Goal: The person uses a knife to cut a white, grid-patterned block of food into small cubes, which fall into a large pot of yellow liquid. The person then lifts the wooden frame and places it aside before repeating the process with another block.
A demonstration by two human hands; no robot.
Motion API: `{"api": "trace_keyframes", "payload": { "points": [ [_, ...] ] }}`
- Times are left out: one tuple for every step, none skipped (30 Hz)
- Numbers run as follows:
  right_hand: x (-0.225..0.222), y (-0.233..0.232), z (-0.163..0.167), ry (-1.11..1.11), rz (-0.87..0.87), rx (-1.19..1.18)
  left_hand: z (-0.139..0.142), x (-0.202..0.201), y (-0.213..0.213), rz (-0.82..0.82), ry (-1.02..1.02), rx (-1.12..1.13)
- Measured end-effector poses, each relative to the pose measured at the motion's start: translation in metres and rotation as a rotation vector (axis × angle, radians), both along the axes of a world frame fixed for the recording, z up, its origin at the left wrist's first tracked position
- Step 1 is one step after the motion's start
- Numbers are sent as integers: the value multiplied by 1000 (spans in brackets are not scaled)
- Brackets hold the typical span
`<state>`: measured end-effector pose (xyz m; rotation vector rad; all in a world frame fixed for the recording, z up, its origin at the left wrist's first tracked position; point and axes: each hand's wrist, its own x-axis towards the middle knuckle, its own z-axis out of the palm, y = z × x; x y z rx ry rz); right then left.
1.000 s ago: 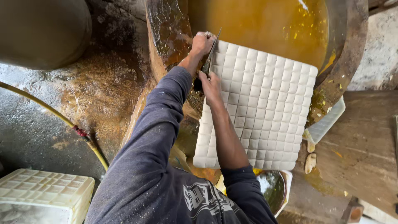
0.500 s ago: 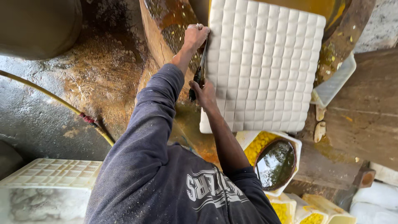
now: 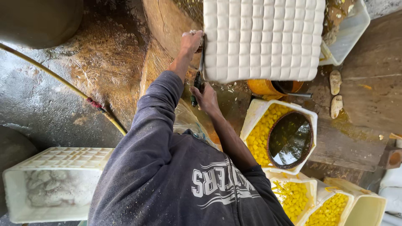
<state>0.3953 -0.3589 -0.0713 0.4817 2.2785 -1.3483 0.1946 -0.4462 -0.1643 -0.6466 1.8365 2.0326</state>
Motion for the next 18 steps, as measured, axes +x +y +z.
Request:
{"api": "trace_keyframes", "payload": {
  "points": [
    [13, 3, -1, 0, 1, -4, 0, 12, 1, 18, 10, 45],
    [25, 7, -4, 11, 12, -15, 1, 24, 2, 36, 19, 89],
    [37, 11, -9, 18, 21, -25, 0, 36, 3, 53, -18, 97],
    [50, 16, -16, 23, 29, -36, -2, 47, 3, 69, -58, 105],
    [61, 20, -23, -11, 31, -24, -5, 59, 5, 85, -97, 113],
    [70, 26, -31, -39, 35, -12, -10, 70, 7, 91, -139, 137],
    [77, 30, -39, -64, 40, -2, -17, 82, 7, 98, -178, 158],
    [85, 35, -46, 94, 118, 22, -26, 96, 9, 105, -220, 178],
    [93, 39, -51, 256, 196, 45, -36, 111, 11, 171, -275, 245],
    [99, 44, -54, 422, 271, 70, -45, 122, 13, 233, -326, 310],
    [105, 52, -53, 291, 291, 78, -53, 138, 14, 284, -252, 519],
    [114, 61, -49, 161, 305, 85, -59, 151, 13, 326, -177, 727],
    [122, 72, -43, 37, 311, 94, -68, 164, 10, 436, -261, 760],
    [129, 84, -33, 137, 325, 2, -71, 175, 7, 433, -143, 916],
    [136, 96, -23, 245, 335, -84, -70, 183, 6, 505, -105, 1042],
    [142, 109, -13, 304, 343, -105, -65, 186, 4, 370, -11, 1095],
    [143, 122, -4, 358, 353, -126, -57, 185, 13, 334, -76, 981],
    [141, 137, 4, 428, 313, -204, -47, 179, 20, 304, -141, 858]
  ]
}}
